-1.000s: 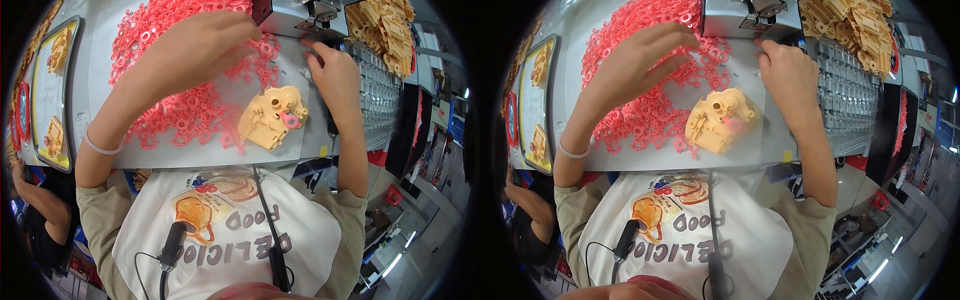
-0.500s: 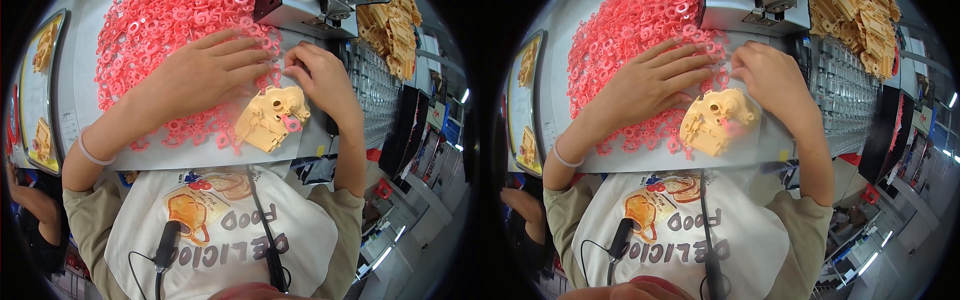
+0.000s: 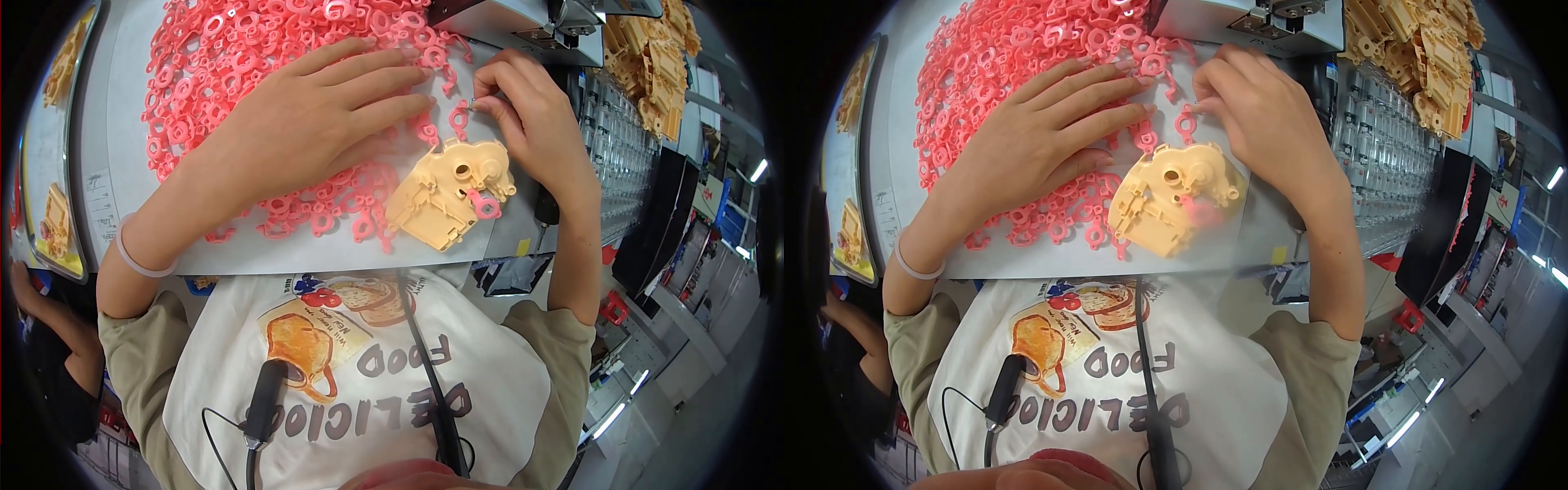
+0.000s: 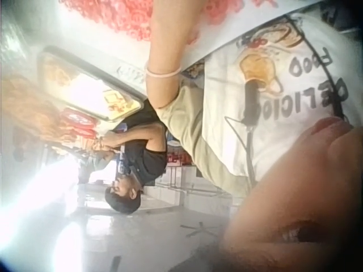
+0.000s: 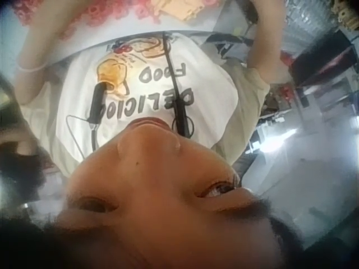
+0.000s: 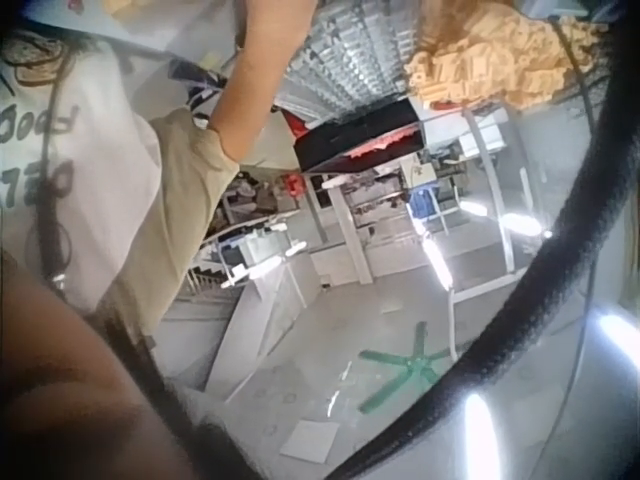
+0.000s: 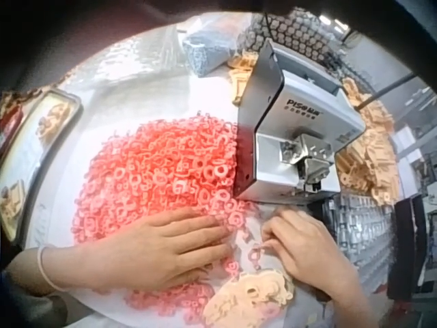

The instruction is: The person attaches small plastic components to plastic housings, fastens them using an electric screwdriver, takes screws from a screw dispenser, and places the assembled housings onto a tray.

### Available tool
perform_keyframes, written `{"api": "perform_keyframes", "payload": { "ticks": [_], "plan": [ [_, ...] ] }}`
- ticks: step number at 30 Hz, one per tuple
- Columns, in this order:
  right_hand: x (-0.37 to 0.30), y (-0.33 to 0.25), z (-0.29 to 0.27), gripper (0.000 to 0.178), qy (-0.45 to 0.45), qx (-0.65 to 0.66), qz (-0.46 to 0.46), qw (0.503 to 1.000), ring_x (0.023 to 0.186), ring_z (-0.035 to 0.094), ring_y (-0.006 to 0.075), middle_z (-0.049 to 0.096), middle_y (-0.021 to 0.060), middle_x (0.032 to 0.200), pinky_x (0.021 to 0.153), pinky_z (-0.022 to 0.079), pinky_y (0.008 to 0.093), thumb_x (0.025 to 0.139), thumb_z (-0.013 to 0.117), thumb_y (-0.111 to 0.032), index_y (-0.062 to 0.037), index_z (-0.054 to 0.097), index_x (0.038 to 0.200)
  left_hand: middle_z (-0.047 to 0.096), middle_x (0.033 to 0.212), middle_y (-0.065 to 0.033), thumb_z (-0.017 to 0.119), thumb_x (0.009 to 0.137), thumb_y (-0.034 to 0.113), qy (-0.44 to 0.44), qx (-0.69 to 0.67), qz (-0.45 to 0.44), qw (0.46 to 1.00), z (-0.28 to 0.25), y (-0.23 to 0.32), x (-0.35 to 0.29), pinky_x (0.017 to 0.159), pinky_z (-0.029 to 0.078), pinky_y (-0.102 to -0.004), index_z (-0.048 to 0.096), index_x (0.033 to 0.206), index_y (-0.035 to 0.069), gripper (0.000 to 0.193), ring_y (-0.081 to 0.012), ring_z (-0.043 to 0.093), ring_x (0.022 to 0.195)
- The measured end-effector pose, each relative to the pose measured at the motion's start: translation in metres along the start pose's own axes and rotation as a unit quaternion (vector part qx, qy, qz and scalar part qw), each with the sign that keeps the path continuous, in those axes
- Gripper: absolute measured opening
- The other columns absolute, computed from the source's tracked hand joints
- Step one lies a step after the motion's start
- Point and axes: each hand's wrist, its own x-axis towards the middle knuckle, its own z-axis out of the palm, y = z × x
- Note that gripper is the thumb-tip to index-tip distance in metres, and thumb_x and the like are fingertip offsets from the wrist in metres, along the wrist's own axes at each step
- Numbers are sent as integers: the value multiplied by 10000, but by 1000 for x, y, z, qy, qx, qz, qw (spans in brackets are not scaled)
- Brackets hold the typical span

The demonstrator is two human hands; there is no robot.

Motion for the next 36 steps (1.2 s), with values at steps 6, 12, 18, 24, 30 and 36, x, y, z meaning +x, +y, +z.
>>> {"api": "perform_keyframes", "payload": {
  "ticks": [6,12,18,24,30,36],
  "plan": [
    [-3,-28,-58,163,82,72,1,994,755,578,197,592,87,895,712,464,263,813,648,29,-4,588,961,469,1452,-47,625,890,258,13,-22,1,1000,0,-1,-2,1145,318,-419,521,1356,145,491,-241,427,1349],
    [36,18,-104,164,427,67,-50,900,819,569,68,635,36,914,721,460,197,904,682,-66,46,620,1006,479,1441,-54,602,904,233,27,-40,-2,999,4,-2,-3,1135,326,-420,535,1332,137,444,-251,439,1335],
    [57,21,-110,161,352,-138,176,909,859,610,90,670,29,941,800,482,222,924,671,-127,5,680,1016,502,1418,-56,599,907,227,41,-38,-2,998,5,-1,-5,1126,336,-423,541,1323,134,430,-254,457,1315],
    [17,-22,-107,94,319,119,141,930,788,582,53,656,6,863,714,462,198,876,701,-74,0,669,925,515,1401,-54,596,910,229,55,-29,8,998,9,-4,-3,1118,347,-427,541,1316,131,422,-256,467,1300],
    [3,-16,-34,168,2,111,157,981,697,589,106,622,40,802,622,458,241,784,732,-49,-13,645,923,524,1392,-50,591,913,222,54,-9,7,998,10,-7,-4,1112,353,-428,543,1313,137,411,-257,473,1294],
    [11,-4,-15,197,-109,122,93,982,755,620,243,614,92,818,690,486,333,747,726,-97,-21,631,902,527,1387,-52,588,916,227,56,-4,7,998,11,-5,-4,1113,352,-429,542,1316,140,413,-256,474,1293]
  ]
}}
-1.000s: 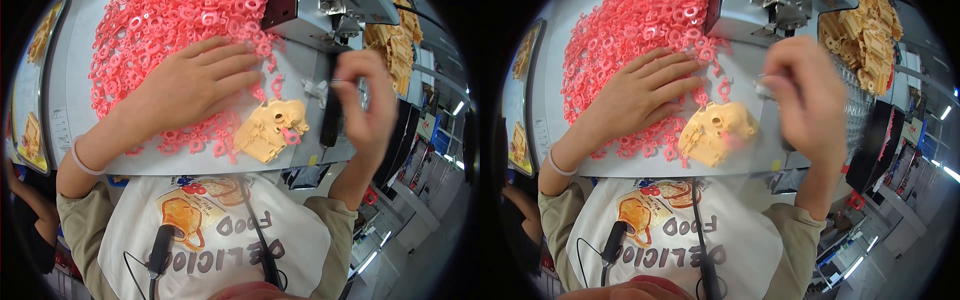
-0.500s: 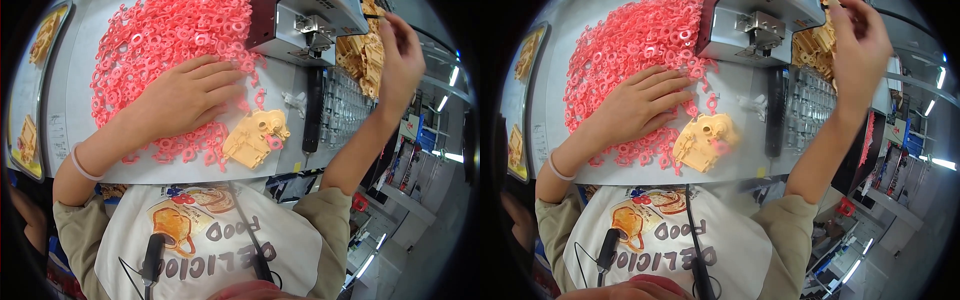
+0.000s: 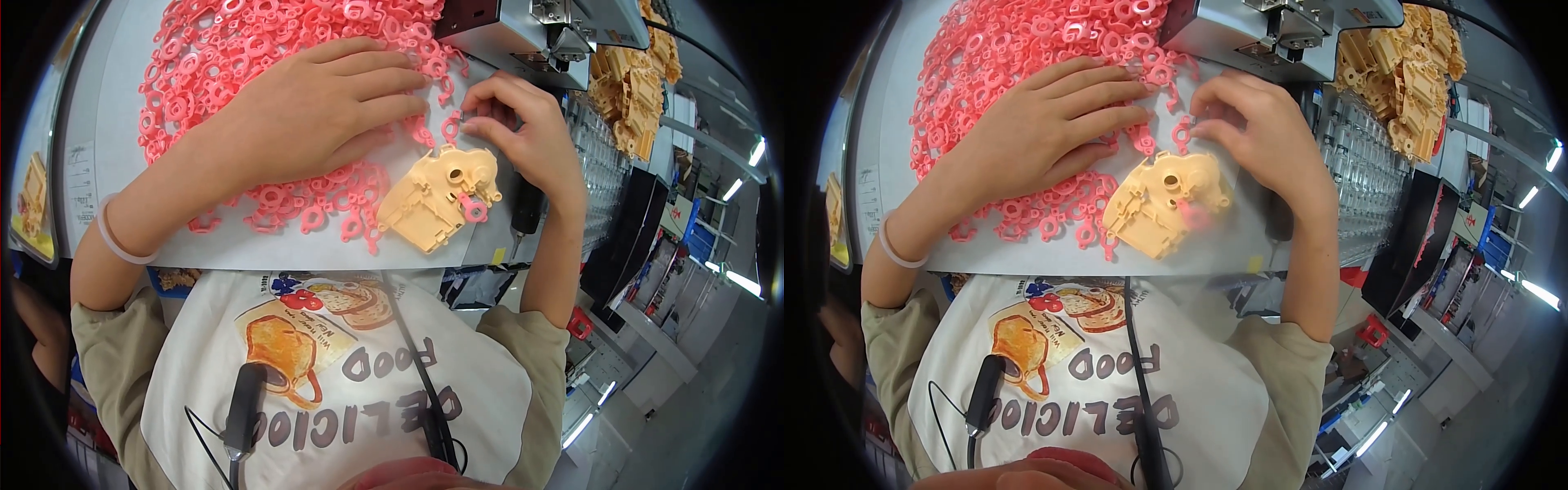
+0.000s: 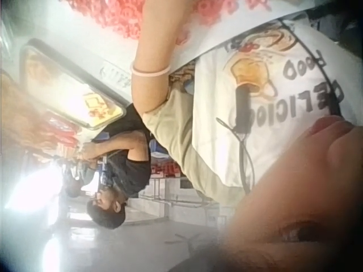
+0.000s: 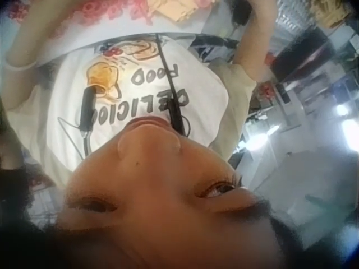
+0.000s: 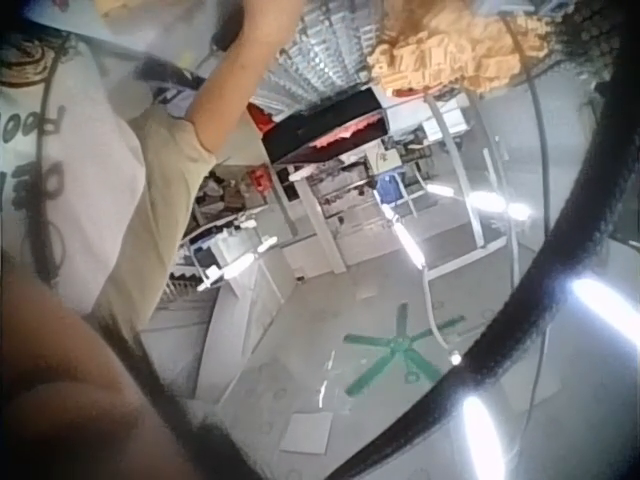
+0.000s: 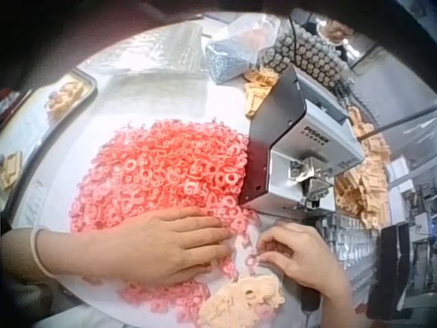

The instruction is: The person attaches small plastic components to plastic housings, fastens them using an electric screwdriver, takes screws from a screw dispenser, and places the assembled housings onto a tray.

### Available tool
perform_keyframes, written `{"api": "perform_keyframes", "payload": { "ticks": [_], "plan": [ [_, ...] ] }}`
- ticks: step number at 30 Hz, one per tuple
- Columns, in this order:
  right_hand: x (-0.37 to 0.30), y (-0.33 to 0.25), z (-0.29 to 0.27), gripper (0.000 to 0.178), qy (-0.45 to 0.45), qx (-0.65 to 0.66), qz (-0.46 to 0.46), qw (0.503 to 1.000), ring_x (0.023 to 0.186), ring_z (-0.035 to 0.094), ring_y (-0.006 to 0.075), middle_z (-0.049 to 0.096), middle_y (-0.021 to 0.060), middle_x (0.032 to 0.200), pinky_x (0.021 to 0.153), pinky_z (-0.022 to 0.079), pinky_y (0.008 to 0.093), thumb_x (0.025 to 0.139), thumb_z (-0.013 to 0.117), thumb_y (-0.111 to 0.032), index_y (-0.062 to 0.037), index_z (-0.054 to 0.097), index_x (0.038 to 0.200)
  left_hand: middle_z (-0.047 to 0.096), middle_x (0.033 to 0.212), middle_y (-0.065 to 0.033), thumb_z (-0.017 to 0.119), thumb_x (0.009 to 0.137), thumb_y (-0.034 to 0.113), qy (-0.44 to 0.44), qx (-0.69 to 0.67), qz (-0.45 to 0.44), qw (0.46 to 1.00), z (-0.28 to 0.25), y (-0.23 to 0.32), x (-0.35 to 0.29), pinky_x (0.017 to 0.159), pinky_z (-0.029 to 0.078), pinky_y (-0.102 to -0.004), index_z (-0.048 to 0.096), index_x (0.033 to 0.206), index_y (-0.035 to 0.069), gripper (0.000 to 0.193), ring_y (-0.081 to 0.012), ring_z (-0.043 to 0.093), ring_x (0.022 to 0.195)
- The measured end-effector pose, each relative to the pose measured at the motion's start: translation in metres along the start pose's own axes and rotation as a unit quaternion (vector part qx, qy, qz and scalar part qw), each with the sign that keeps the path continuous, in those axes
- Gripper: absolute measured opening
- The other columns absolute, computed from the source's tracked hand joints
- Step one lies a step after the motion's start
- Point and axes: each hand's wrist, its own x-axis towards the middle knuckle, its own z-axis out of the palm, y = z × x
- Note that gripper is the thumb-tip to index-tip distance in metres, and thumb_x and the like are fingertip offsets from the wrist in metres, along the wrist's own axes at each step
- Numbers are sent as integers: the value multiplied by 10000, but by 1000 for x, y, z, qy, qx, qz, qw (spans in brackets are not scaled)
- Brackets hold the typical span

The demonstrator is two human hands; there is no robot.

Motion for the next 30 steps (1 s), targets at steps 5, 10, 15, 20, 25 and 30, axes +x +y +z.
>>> {"api": "perform_keyframes", "payload": {
  "ticks": [5,10,15,20,25,30],
  "plan": [
    [1,9,5,176,-3,-26,-18,1000,800,607,302,610,107,844,723,484,372,757,703,-127,-31,618,877,518,1397,-55,587,914,232,-5,0,-2,1000,-1,0,1,1115,349,-429,537,1325,141,425,-254,471,1296],
    [-1,6,3,147,0,-72,-31,997,811,592,328,605,117,878,713,478,388,776,678,-115,-31,604,872,509,1405,-58,597,900,236,1,-4,0,1000,-2,1,1,1115,347,-431,532,1332,133,449,-257,465,1301],
    [-14,-31,-59,158,197,8,-136,971,774,590,162,619,77,880,703,470,265,782,688,12,12,615,921,500,1415,-59,617,878,225,-4,-37,0,999,-2,-1,-3,1117,344,-432,530,1329,118,472,-266,458,1304],
    [9,-19,-123,123,547,-7,-210,811,779,588,83,662,47,881,719,471,196,850,721,8,46,653,945,498,1416,-62,630,866,217,-7,-41,2,999,-5,5,4,1118,343,-431,540,1311,116,465,-269,461,1300],
    [35,0,-120,157,466,-171,-55,866,837,619,88,682,37,911,767,498,197,873,708,-20,0,693,1028,501,1412,-65,633,863,212,-14,-42,-13,999,-5,2,-2,1119,343,-430,538,1311,116,468,-267,459,1303],
    [1,-24,-88,143,512,-34,-124,849,707,576,61,659,-3,825,657,452,199,843,730,-40,-26,703,983,515,1398,-62,630,871,217,5,-48,-4,999,-3,0,0,1120,342,-431,547,1296,114,445,-267,461,1301]
  ]
}}
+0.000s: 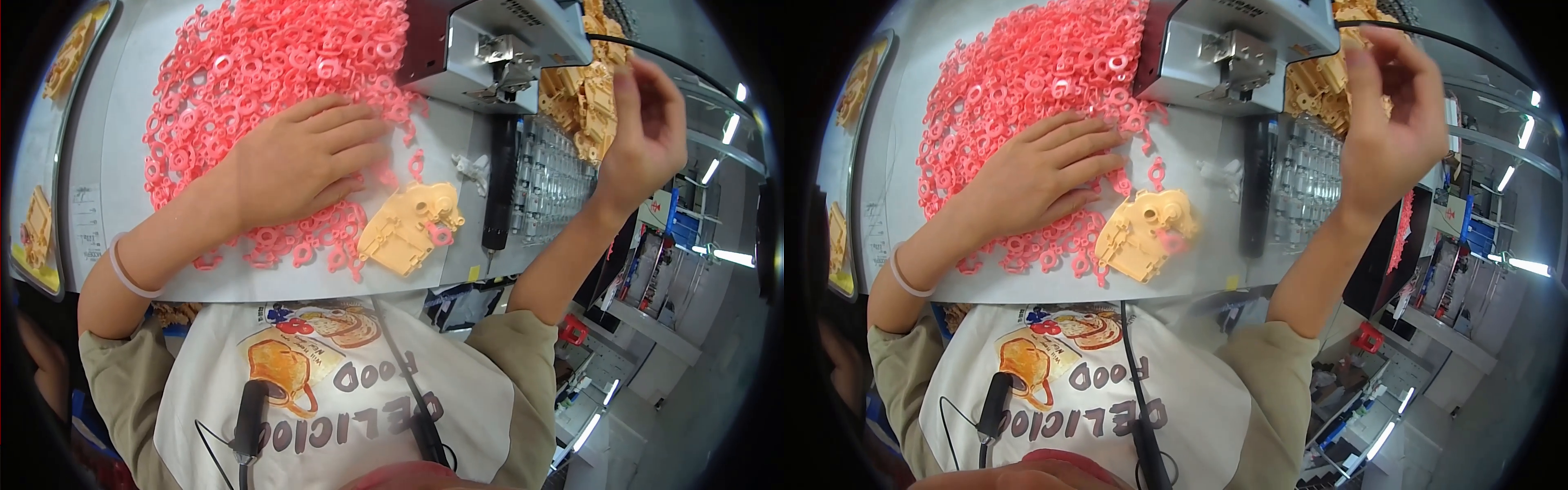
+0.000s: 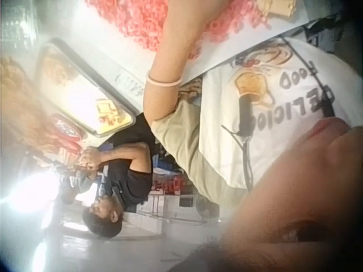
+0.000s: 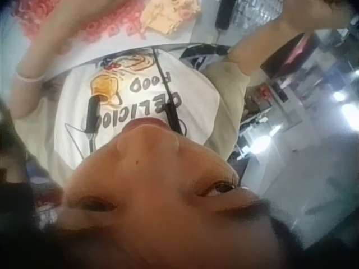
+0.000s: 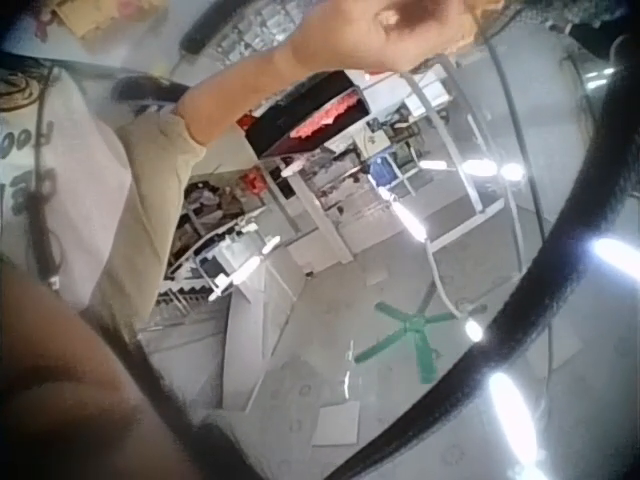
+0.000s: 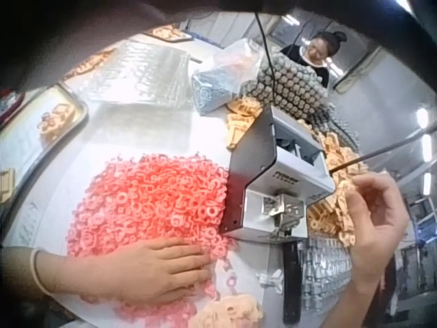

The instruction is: The person attaches small plastic components to plastic housings, fastens them using an electric screwdriver, takes screws from a screw dispenser, and places the assembled housings onto a tray.

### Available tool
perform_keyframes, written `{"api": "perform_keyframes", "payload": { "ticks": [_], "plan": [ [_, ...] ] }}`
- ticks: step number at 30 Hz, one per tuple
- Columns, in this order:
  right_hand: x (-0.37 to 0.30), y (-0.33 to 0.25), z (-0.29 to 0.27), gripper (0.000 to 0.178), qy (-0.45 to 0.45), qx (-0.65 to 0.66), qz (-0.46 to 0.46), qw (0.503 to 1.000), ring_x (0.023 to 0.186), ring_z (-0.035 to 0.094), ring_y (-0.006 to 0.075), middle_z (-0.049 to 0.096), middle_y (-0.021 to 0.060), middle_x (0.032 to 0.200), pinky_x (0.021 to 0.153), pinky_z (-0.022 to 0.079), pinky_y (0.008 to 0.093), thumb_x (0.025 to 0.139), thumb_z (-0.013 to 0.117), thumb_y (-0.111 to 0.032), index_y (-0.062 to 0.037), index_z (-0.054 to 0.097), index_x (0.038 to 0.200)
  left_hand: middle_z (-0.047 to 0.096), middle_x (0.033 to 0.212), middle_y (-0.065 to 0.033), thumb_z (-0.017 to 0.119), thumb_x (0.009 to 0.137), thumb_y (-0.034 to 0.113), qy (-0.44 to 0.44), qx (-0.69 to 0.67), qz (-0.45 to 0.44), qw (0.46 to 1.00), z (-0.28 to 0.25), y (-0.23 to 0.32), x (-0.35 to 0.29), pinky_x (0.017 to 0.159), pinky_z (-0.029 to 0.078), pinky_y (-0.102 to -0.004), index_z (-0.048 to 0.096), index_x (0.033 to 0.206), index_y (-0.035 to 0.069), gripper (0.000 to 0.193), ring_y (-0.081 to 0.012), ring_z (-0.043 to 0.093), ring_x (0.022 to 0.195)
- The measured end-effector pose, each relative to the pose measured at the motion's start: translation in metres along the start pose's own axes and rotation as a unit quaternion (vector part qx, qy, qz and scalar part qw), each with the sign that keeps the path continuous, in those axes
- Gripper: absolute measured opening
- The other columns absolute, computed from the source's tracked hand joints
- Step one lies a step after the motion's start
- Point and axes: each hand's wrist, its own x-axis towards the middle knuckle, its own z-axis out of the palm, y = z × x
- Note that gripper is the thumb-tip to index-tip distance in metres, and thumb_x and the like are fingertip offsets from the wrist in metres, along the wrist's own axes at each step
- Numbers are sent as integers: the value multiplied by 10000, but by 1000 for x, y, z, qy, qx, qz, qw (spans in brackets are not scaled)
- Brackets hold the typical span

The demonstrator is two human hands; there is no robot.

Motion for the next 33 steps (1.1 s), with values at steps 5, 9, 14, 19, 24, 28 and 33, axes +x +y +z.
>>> {"api": "perform_keyframes", "payload": {
  "ticks": [5,9,14,19,24,28,33],
  "plan": [
    [-66,-7,17,87,-232,-77,120,962,642,594,106,657,32,781,588,456,236,797,737,-40,-27,696,873,523,1388,-57,628,875,222,2,10,-9,1000,-1,0,-2,1115,349,-429,554,1288,117,432,-263,467,1297],
    [-98,7,29,79,-260,-179,103,943,648,660,236,681,86,772,580,496,323,799,705,-114,-78,721,867,530,1379,-55,629,875,224,1,23,-3,1000,2,-1,-3,1111,355,-428,557,1287,123,430,-259,474,1292],
    [-121,10,32,171,-260,-242,128,926,620,652,288,682,89,725,582,508,377,824,675,-178,-181,751,977,532,1374,-56,627,879,228,-3,24,-6,1000,1,1,-1,1110,355,-429,560,1284,127,423,-256,474,1292],
    [-117,8,34,189,-288,-264,132,911,599,642,295,665,99,685,568,495,385,842,652,-194,-178,746,1005,532,1374,-55,622,885,233,-6,29,-6,1000,0,1,-2,1111,353,-429,560,1284,130,416,-256,473,1294],
    [-111,7,33,152,-307,-219,207,902,529,605,266,610,95,592,533,457,365,838,657,-182,-128,738,955,529,1381,-52,613,896,243,-7,34,-8,999,2,0,-3,1114,350,-432,559,1287,138,408,-256,470,1298],
    [-109,9,30,145,-294,-157,242,911,470,530,205,542,67,532,512,414,341,806,699,-164,-78,714,923,528,1383,-52,610,900,246,-5,41,-5,999,3,0,-2,1115,349,-431,559,1285,139,403,-255,470,1298],
    [-107,12,35,156,-311,-174,235,904,479,525,201,534,59,537,511,408,341,794,716,-171,-61,697,904,536,1373,-51,609,902,241,1,37,-6,999,3,0,-2,1115,349,-427,562,1278,134,394,-253,471,1297]
  ]
}}
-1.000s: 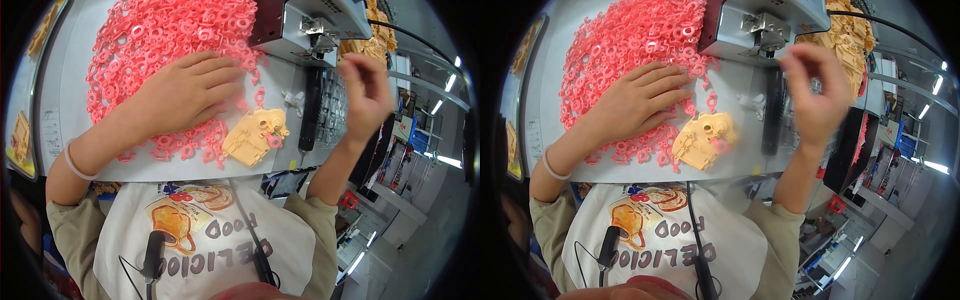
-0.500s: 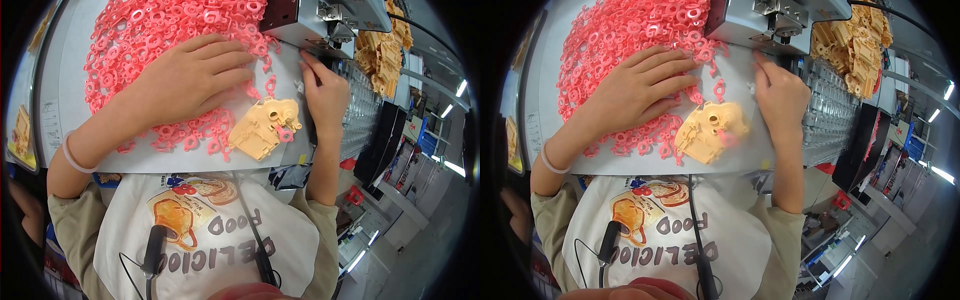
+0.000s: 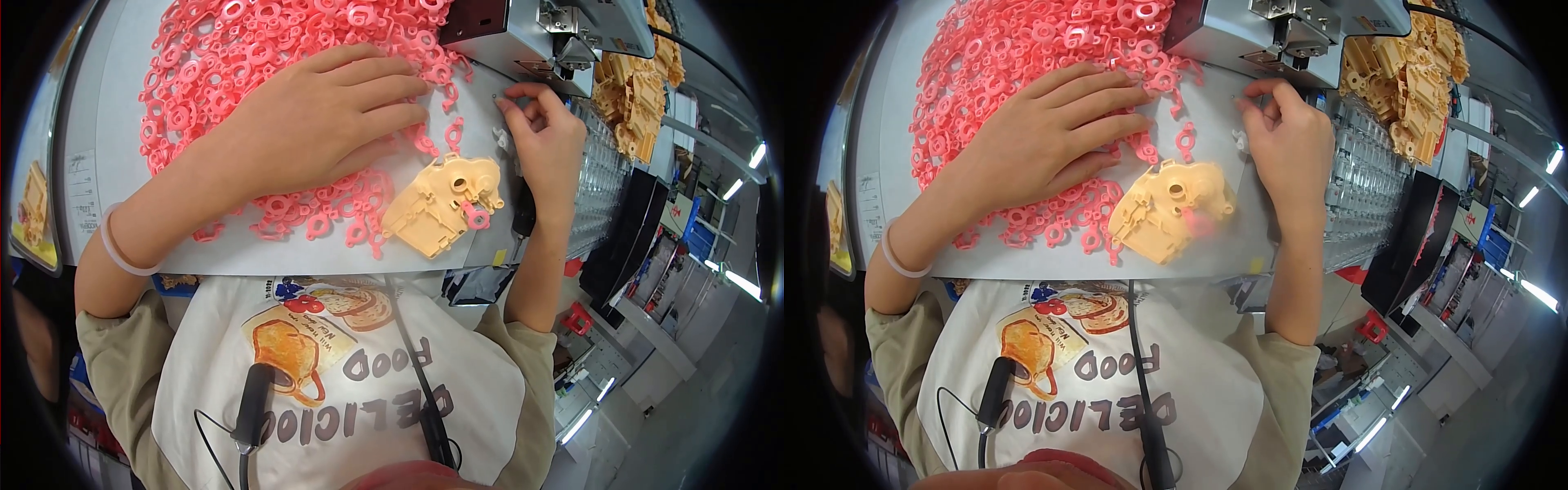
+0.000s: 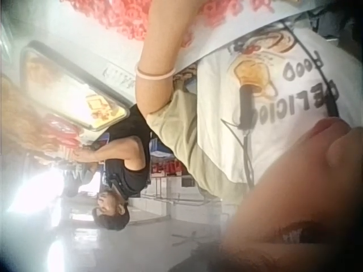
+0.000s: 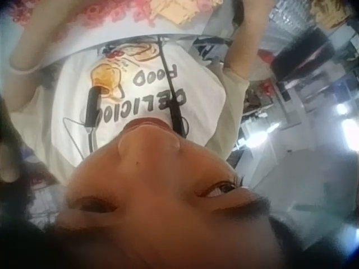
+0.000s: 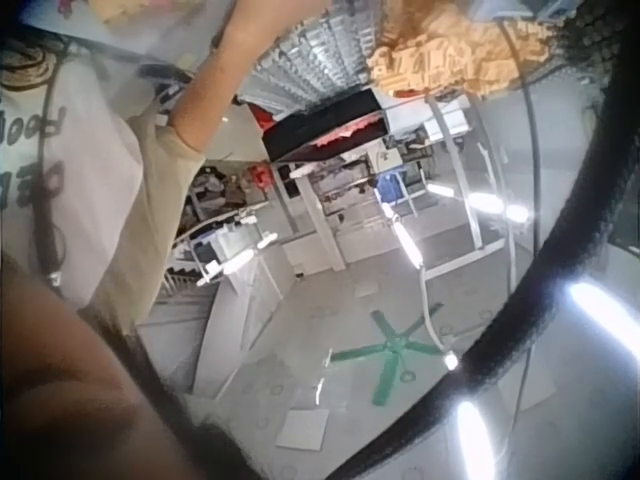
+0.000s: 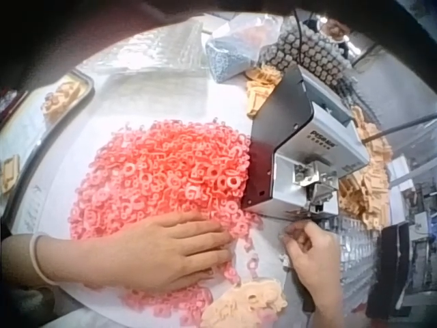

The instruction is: The person attaches small plastic components to plastic housings, fastens them using an electric screwdriver, takes screws from a screw dispenser, and places the assembled housings onto a tray.

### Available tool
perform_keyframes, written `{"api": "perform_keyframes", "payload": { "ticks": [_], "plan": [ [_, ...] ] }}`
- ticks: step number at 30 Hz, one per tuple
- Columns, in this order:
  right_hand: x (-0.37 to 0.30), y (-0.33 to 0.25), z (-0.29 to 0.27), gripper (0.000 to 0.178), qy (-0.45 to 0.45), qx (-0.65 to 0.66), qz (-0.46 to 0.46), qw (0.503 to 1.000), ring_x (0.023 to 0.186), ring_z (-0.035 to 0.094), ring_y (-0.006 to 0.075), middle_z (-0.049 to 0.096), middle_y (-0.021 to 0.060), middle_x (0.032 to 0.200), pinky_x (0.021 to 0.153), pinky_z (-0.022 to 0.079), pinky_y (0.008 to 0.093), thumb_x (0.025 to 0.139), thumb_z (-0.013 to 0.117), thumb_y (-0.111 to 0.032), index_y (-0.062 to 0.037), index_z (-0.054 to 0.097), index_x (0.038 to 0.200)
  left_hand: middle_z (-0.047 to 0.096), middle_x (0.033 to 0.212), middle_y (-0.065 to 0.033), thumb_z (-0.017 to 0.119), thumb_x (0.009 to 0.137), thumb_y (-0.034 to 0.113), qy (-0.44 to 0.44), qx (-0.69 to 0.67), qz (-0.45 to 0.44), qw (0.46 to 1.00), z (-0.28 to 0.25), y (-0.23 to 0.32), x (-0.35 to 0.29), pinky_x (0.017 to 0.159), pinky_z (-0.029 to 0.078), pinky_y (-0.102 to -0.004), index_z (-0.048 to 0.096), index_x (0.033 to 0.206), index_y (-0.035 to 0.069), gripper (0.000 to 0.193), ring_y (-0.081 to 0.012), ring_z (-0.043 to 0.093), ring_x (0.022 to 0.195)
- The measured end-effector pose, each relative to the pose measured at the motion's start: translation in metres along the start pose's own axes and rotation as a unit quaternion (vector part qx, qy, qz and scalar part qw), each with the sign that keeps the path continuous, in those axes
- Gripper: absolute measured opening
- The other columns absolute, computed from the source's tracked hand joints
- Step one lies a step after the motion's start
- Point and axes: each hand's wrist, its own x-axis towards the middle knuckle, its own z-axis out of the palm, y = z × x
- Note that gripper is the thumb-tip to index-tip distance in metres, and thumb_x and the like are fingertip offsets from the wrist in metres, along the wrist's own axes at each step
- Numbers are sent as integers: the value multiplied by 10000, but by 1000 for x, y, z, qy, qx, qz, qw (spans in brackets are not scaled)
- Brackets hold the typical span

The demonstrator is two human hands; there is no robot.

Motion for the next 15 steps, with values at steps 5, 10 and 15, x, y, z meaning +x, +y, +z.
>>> {"api": "perform_keyframes", "payload": {
  "ticks": [5,10,15],
  "plan": [
    [5,-7,4,128,-52,13,24,998,531,580,256,582,88,582,537,430,370,818,676,-159,-43,657,870,542,1361,-54,611,900,229,-2,1,0,1000,0,-1,2,1110,353,-425,567,1273,132,388,-252,475,1291],
    [2,-7,-3,159,-88,15,-14,996,550,594,256,609,121,626,554,445,363,852,650,-157,-17,629,923,546,1350,-56,619,892,219,8,0,4,1000,-2,0,1,1104,358,-425,572,1266,132,387,-253,476,1288],
    [9,-48,-84,99,156,190,-66,967,575,447,-11,561,-75,683,526,340,154,912,649,-108,-65,673,998,548,1349,-55,628,882,211,-3,-14,4,1000,-5,2,1,1098,365,-424,583,1251,116,384,-254,482,1282]
  ]
}}
